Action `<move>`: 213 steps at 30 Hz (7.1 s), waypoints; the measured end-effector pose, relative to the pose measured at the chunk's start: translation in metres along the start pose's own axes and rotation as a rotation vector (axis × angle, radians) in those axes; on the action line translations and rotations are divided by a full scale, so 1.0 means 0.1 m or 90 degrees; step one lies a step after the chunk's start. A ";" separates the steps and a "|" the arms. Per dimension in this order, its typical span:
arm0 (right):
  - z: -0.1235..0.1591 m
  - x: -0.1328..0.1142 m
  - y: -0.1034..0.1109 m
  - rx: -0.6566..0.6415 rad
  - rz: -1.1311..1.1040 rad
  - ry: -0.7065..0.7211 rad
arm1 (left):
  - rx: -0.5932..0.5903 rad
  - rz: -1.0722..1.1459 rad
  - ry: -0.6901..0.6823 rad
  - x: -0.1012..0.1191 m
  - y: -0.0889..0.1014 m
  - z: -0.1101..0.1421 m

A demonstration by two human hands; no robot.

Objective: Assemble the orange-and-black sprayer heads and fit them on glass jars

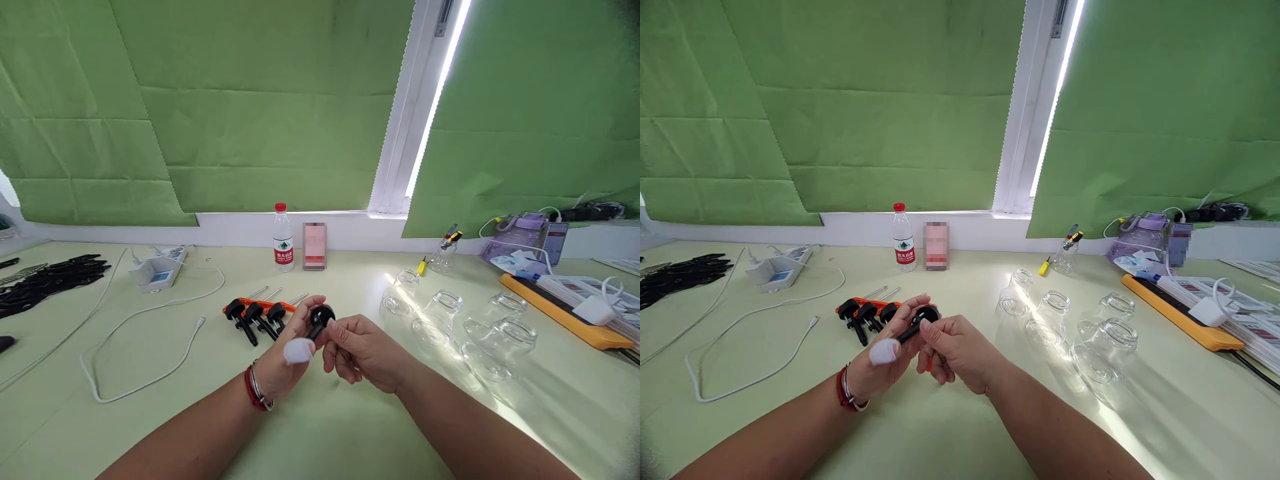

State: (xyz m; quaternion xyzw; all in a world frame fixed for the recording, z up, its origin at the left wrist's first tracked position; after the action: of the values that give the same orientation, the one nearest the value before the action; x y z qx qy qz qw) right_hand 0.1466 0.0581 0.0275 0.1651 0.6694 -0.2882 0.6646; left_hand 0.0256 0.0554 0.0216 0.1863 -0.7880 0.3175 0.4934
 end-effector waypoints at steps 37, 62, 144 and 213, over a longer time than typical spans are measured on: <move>-0.31 0.42 0.09 0.228 0.946 -0.071 | 0.385 -1.164 0.479 0.14 1.12 0.10; -0.28 0.42 1.03 0.117 0.795 0.037 | 0.071 -1.241 0.257 -0.22 1.02 -0.15; 0.82 0.22 1.11 0.791 0.465 0.018 | 0.252 -0.867 -0.023 -0.09 0.85 0.02; 0.65 0.06 0.56 0.303 -0.025 0.207 | 0.089 -0.374 0.045 -0.05 0.06 0.02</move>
State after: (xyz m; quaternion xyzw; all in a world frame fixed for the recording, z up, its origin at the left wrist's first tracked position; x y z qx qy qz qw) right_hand 0.2317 0.0612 0.0157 0.3472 0.6840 -0.4195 0.4855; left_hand 0.0227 0.0586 0.0145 0.4285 -0.6591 0.2207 0.5773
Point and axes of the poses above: each hand's wrist, its own z-axis away from the middle knuckle, its own y-axis out of the back of the hand, x = y × z, the point moved 4 cm from there along -z, towards the middle knuckle, and after that the axes turned 15 degrees about -x, right-handed, at the moved point
